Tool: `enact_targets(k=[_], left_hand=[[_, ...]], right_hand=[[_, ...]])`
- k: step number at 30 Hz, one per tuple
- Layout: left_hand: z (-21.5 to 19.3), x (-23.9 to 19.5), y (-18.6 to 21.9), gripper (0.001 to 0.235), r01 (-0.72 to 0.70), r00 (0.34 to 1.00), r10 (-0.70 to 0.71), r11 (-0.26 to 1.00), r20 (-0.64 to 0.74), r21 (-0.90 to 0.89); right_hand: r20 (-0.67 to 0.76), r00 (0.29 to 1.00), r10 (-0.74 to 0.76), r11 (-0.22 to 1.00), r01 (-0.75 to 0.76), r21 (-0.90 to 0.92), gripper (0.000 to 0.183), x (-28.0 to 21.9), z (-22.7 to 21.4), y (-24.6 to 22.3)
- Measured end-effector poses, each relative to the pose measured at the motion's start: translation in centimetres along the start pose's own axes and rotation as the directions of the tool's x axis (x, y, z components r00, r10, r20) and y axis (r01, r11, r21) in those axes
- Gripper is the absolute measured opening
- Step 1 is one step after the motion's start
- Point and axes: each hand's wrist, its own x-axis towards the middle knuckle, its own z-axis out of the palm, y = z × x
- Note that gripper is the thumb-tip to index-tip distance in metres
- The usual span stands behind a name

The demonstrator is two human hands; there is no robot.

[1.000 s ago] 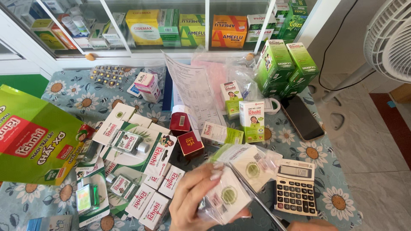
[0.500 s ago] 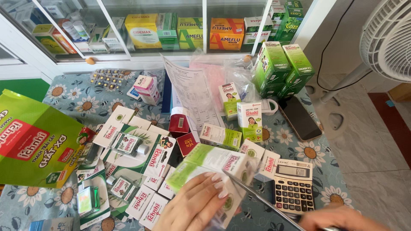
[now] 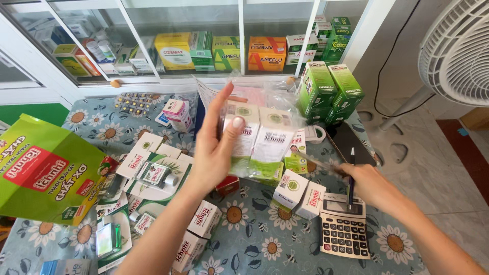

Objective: The person writes on small white boxes with a pen, then uses scissors to cut open plastic-wrapped packages containing more boxes. They continue writing on the boxes and arranging them on a table covered with a floral cloth, alongside a calculator and other items.

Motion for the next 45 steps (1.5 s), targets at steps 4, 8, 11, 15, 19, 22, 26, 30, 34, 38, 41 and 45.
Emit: enact_targets(k=[4, 8, 11, 15, 19, 22, 26, 30, 34, 38, 41, 45], left_hand=[[1.3, -0.6, -1.0, 0.046, -0.093, 0.992, 0.110, 0.971, -0.065, 0.218], [1.3, -1.7, -2.5, 0.046, -0.265, 0.963, 0.267, 0.887, 0.048, 0.378], [1.1, -2.2, -2.7, 0.044, -0.331, 0.943, 0.324, 0.884, 0.078, 0.330], [0.6, -1.9, -2.9, 0.038, -0.064, 0.997, 0.071, 0.987, -0.042, 0.150], [0.2, -1.2, -3.0, 0.032, 0.281, 0.960, -0.281, 0.959, -0.006, 0.028], [0.1, -1.5, -3.2, 0.029, 0.329, 0.944, -0.328, 0.940, 0.028, -0.087], [0.1, -1.9, -3.6, 0.027, 0.300, 0.953, -0.283, 0.926, 0.104, -0.230], [0.2, -1.8, -3.7, 0.027, 0.320, 0.946, -0.294, 0.911, 0.135, -0.262], [0.4, -1.7, -3.0, 0.030, 0.267, 0.962, -0.243, 0.934, 0.124, -0.238], [0.5, -1.7, -2.8, 0.065, -0.172, 0.976, 0.186, 0.978, 0.116, -0.116], [0.5, -1.6, -3.3, 0.062, -0.075, 0.978, 0.089, 0.994, 0.191, -0.082], [0.3, -1.7, -4.1, 0.045, -0.288, 0.948, 0.262, 0.948, 0.182, 0.133]], right_hand=[[-0.266, 0.963, 0.047, 0.987, -0.004, 0.163, 0.038, -0.3, -2.4, -4.9], [-0.602, 0.676, -0.426, 0.609, 0.706, 0.362, 0.065, 0.2, -3.6, -10.3], [-0.533, 0.701, -0.474, 0.590, 0.703, 0.398, 0.067, 0.9, -3.7, -13.7], [-0.457, 0.830, -0.320, 0.742, 0.520, 0.424, 0.050, 0.1, -2.8, -15.9], [-0.349, 0.912, -0.217, 0.774, 0.378, 0.508, 0.047, -0.6, -2.5, -15.8], [-0.449, 0.817, -0.362, 0.633, 0.568, 0.525, 0.048, -0.9, -2.4, -14.5], [-0.413, 0.838, -0.356, 0.551, 0.545, 0.632, 0.051, -1.2, -2.0, -12.7], [-0.390, 0.856, -0.339, 0.477, 0.514, 0.713, 0.050, -1.3, -1.8, -12.3], [-0.443, 0.857, -0.262, 0.562, 0.509, 0.652, 0.051, -1.4, -2.4, -12.6], [-0.544, 0.790, -0.284, 0.690, 0.562, 0.456, 0.051, -1.2, -2.6, -12.7], [-0.597, 0.750, -0.284, 0.729, 0.573, 0.373, 0.052, -1.4, -2.0, -12.5], [-0.652, 0.730, -0.206, 0.754, 0.543, 0.369, 0.051, -2.2, -1.4, -11.9]])
